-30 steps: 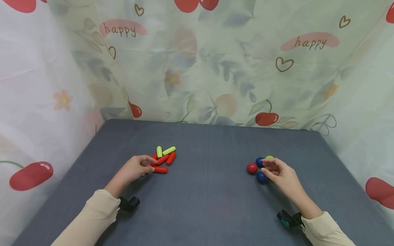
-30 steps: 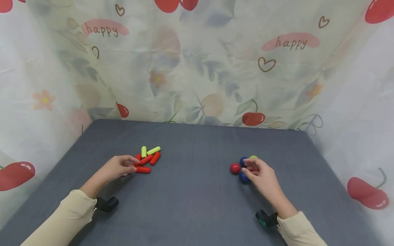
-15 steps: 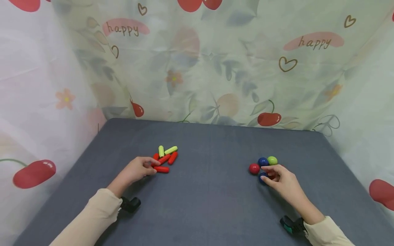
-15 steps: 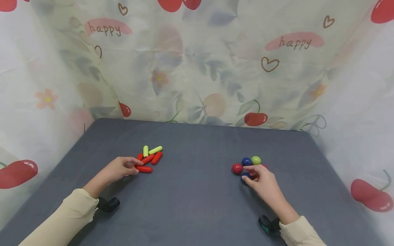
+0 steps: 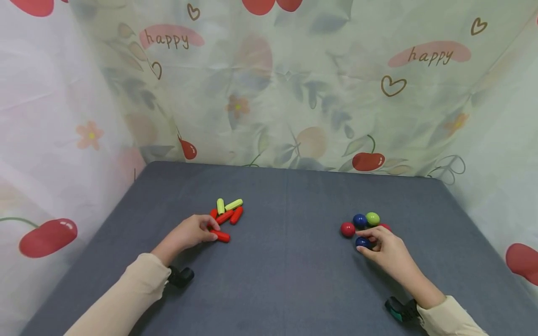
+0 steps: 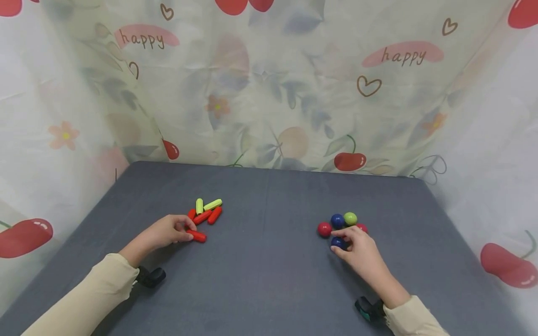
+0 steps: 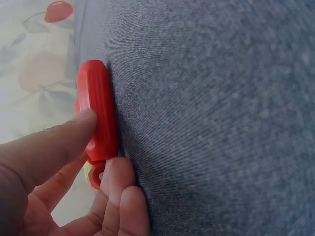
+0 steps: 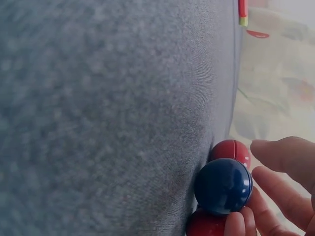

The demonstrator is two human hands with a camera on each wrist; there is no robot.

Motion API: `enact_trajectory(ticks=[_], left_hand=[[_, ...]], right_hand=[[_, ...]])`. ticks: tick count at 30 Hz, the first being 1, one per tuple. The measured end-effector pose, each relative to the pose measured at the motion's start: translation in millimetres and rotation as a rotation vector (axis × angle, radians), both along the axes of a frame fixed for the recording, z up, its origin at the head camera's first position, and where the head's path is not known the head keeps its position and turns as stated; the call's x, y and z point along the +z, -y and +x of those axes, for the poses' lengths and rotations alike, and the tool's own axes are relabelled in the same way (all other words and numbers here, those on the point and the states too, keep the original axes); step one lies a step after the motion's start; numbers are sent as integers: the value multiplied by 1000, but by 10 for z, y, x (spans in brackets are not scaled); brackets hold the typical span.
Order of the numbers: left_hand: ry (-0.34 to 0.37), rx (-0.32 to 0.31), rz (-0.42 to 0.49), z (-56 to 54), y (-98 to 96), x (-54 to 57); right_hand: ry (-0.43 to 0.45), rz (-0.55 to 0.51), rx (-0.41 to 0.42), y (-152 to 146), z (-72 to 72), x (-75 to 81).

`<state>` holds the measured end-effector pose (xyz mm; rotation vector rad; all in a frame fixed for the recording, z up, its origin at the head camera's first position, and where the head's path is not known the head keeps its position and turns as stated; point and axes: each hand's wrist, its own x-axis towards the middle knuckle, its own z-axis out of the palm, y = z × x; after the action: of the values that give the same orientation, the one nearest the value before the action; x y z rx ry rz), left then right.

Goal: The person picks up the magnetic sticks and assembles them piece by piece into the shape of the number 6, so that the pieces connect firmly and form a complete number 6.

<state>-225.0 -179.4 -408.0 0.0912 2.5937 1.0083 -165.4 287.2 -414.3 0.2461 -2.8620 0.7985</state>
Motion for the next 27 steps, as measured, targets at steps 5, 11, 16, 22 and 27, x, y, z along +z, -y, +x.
enact_trajectory(ticks=[5, 11, 16, 22, 27], left_hand=[[20, 1, -19, -8, -12, -10], [40, -13, -49, -31, -19, 8], [39, -30, -67, -40, -16, 11], [24, -45, -74, -34, -15, -1], [18, -54, -76, -10, -22, -4]], right_hand=[[-1, 28, -4, -5, 16, 0], [14, 32, -12, -13, 42, -2], [60, 22, -13, -13, 63, -10], [119, 2, -22, -19, 89, -32], [183, -30, -43, -26, 105, -41]])
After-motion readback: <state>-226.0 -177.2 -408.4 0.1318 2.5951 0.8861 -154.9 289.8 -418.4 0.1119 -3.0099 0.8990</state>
